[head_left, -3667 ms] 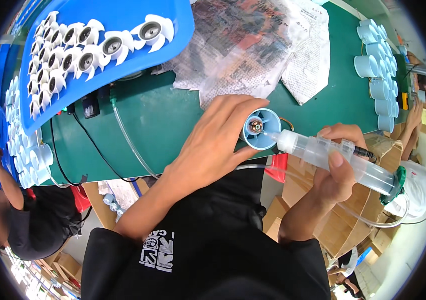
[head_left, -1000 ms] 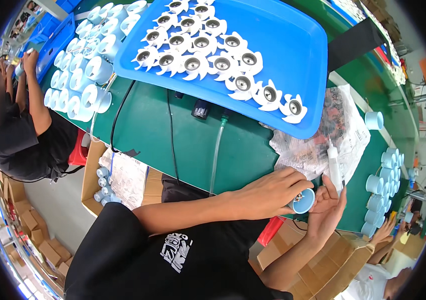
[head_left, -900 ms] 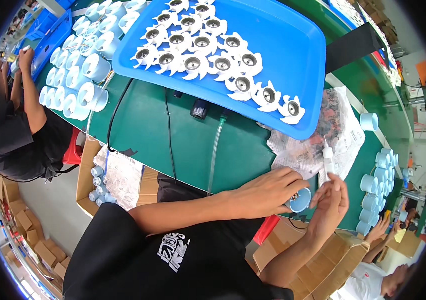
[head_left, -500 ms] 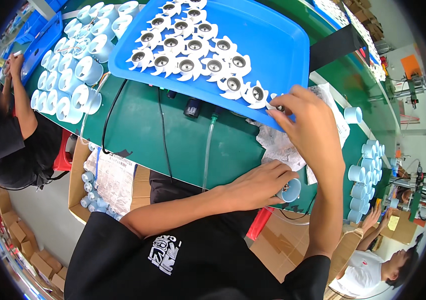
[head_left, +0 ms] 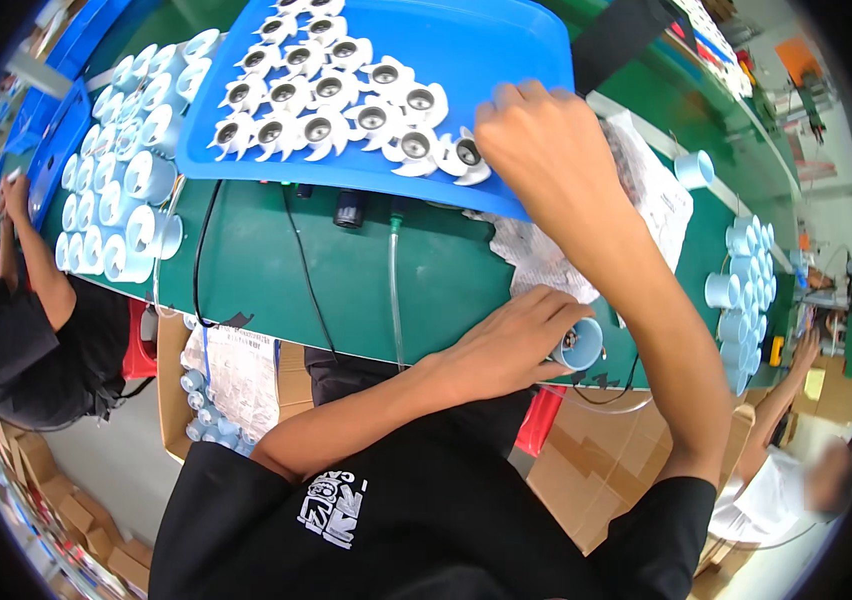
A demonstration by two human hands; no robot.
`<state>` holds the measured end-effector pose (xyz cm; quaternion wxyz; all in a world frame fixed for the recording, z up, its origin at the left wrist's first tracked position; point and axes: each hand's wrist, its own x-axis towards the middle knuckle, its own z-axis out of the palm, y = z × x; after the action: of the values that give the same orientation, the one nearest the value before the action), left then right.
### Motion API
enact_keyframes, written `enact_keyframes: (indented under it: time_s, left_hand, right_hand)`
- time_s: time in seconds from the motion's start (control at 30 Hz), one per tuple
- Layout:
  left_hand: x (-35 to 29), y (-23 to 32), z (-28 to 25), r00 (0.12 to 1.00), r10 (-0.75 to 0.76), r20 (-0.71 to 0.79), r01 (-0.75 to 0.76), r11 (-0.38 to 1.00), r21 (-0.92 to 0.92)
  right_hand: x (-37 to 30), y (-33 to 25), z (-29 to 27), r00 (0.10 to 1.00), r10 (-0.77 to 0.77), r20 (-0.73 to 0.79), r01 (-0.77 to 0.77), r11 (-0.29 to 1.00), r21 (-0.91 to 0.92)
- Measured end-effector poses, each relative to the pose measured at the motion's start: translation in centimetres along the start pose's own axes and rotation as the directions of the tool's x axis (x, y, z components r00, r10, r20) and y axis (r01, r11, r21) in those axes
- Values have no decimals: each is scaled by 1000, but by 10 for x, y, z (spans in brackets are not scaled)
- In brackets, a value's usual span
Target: Assembling small fan-like white components and applying fluid with a syringe at an industrial workstation.
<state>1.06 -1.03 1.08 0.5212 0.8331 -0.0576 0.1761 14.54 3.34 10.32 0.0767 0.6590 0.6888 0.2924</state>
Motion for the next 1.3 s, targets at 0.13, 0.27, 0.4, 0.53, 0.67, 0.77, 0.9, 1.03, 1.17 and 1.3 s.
enact_keyframes:
  time_s: [0.13, 0.27, 0.4, 0.53, 0.67, 0.77, 0.9, 1.03, 1.17, 1.3]
  left_hand:
    - [7, -3, -1, 1000, 8, 26, -7, 1000, -19]
    - [5, -3, -9, 1000, -11, 14, 11, 1000, 28]
    - [13, 1, -3, 992, -107, 65, 106, 994, 22]
    - [10, -1, -2, 992, -101, 71, 100, 995, 25]
    - [10, 2, -1, 986, -150, 72, 149, 989, 17]
    - [11, 3, 2, 989, -133, 66, 130, 991, 42]
    - [12, 1, 2, 989, -130, 74, 126, 990, 59]
    - [10, 2, 1, 989, -129, 68, 124, 990, 65]
    - [10, 2, 1, 992, -106, 65, 101, 993, 68]
    - [11, 1, 5, 992, -103, 69, 99, 993, 59]
  right_hand:
    - [-15, 21, -7, 961, 152, -229, -112, 978, 177]
    - [-82, 7, -56, 710, 701, 60, -434, 370, 822]
    - [-206, -36, -64, 363, 723, 588, -344, -482, 806]
    - [-213, -74, -52, 177, 637, 750, -275, -700, 659]
    - [-199, -75, -53, 172, 639, 750, -420, -641, 642]
    - [-195, -69, -59, 197, 683, 703, -609, -477, 634]
    - [-197, -66, -48, 364, 740, 566, -727, -155, 669]
    - [-194, -67, -51, 239, 745, 622, -553, -423, 718]
    - [-209, -65, -55, 352, 792, 499, -619, -203, 759]
    - [-198, -62, -60, 579, 661, 477, -666, 46, 745]
